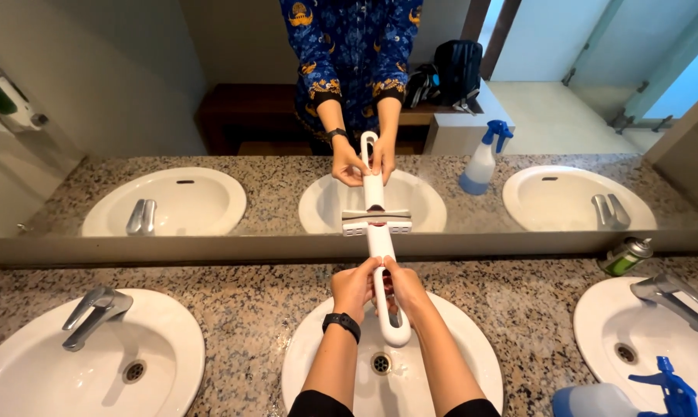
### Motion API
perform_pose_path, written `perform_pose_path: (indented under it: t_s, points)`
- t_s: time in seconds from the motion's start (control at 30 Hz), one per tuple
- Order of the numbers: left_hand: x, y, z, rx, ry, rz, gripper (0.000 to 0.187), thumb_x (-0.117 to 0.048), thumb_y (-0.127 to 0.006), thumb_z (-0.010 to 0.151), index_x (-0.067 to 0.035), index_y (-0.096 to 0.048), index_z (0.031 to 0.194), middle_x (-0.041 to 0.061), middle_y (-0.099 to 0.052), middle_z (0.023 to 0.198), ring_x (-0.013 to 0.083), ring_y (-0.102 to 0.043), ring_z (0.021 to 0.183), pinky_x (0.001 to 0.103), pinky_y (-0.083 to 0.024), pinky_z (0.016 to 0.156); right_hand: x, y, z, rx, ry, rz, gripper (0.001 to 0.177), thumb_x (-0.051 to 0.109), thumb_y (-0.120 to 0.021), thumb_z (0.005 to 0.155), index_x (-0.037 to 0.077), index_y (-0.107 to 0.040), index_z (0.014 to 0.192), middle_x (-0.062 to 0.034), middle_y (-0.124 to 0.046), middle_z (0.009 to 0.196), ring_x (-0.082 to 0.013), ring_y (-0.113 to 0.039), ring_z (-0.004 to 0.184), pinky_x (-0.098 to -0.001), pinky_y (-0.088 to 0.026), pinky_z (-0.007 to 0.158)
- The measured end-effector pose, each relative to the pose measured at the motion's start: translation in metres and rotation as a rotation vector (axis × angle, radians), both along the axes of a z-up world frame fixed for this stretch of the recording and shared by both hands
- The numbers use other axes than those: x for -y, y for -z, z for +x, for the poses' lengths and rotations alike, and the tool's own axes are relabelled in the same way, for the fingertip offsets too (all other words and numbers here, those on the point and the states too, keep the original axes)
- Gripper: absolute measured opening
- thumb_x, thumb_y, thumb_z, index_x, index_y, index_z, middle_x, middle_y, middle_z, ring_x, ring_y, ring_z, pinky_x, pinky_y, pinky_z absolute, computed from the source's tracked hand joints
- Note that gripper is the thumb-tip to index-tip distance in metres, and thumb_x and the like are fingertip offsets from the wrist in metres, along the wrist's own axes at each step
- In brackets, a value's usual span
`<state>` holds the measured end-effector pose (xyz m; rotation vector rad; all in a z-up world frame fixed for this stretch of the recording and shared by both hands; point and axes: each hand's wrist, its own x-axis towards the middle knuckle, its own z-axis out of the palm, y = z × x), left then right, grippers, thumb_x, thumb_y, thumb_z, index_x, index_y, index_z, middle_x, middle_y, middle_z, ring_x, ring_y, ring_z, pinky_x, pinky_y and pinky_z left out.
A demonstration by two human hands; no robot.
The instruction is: Cleaning a large bathroom mirror using a squeegee and a spray bottle.
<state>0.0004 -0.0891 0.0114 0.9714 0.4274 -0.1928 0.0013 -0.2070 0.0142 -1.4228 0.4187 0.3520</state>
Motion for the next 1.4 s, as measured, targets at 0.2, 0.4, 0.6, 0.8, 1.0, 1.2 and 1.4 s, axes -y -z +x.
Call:
perform_pose_path:
  t_s: [0.2,0.4,0.6,0.8,1.0,1.2,1.4]
  points:
    - [0.001,0.020,0.002,-0.024,0.003,-0.014,0.029,-0.016,-0.078,0.083,0.010,-0.070,0.092,0.016,-0.075,0.082,0.0231,-0.073,0.064,0.034,-0.062,0.058,0.000,0.008,-0.003,-0.015,0.014,-0.011,0.053,0.047,-0.048,0.101,-0.001,-0.062,0.085,-0.0124,-0.062,0.065,-0.0239,-0.058,0.045,-0.0403,-0.050,0.037]
    - [0.001,0.025,0.001,-0.069,-0.027,0.035,0.030,-0.017,-0.080,0.082,0.009,-0.070,0.092,0.016,-0.075,0.082,0.0223,-0.074,0.063,0.032,-0.061,0.057,0.001,0.027,0.004,-0.050,0.004,-0.040,0.055,0.047,-0.048,0.101,-0.003,-0.062,0.085,-0.0158,-0.061,0.065,-0.0268,-0.056,0.043,-0.0397,-0.048,0.037]
    - [0.003,0.042,0.010,-0.084,-0.081,0.094,0.032,-0.017,-0.083,0.080,0.011,-0.069,0.088,0.016,-0.074,0.082,0.0209,-0.072,0.061,0.032,-0.058,0.053,0.003,0.035,0.011,-0.089,-0.022,0.017,0.051,0.046,-0.045,0.102,-0.002,-0.059,0.090,-0.0150,-0.061,0.066,-0.0280,-0.055,0.043,-0.0398,-0.051,0.038]
    - [-0.001,0.049,-0.001,-0.118,-0.091,0.062,0.030,-0.013,-0.084,0.078,0.012,-0.070,0.087,0.016,-0.073,0.082,0.0209,-0.070,0.060,0.032,-0.058,0.052,0.004,0.059,0.008,-0.126,-0.092,0.087,0.049,0.045,-0.042,0.103,-0.001,-0.059,0.095,-0.0168,-0.062,0.066,-0.0302,-0.060,0.044,-0.0374,-0.044,0.036]
    - [-0.015,-0.013,-0.022,-0.004,-0.055,0.011,0.029,-0.016,-0.082,0.080,0.010,-0.073,0.088,0.014,-0.075,0.078,0.0205,-0.071,0.059,0.032,-0.056,0.051,-0.012,0.004,-0.009,0.017,-0.039,0.051,0.052,0.046,-0.044,0.103,0.000,-0.062,0.087,-0.0134,-0.061,0.061,-0.0253,-0.056,0.040,-0.0338,-0.038,0.033]
    - [-0.026,-0.078,-0.026,0.155,-0.015,0.017,0.030,-0.020,-0.079,0.080,0.009,-0.075,0.086,0.013,-0.074,0.075,0.0207,-0.070,0.056,0.031,-0.052,0.047,-0.028,-0.075,-0.020,0.109,0.019,0.067,0.049,0.045,-0.046,0.101,0.002,-0.061,0.083,-0.0110,-0.060,0.060,-0.0241,-0.053,0.041,-0.0368,-0.044,0.036]
    - [-0.033,-0.146,-0.024,0.246,-0.039,0.075,0.030,-0.021,-0.080,0.081,0.008,-0.075,0.086,0.013,-0.073,0.073,0.0194,-0.069,0.056,0.029,-0.053,0.049,-0.032,-0.130,-0.009,0.222,0.035,-0.015,0.048,0.050,-0.049,0.100,0.006,-0.060,0.083,-0.0054,-0.057,0.060,-0.0184,-0.051,0.043,-0.0316,-0.035,0.037]
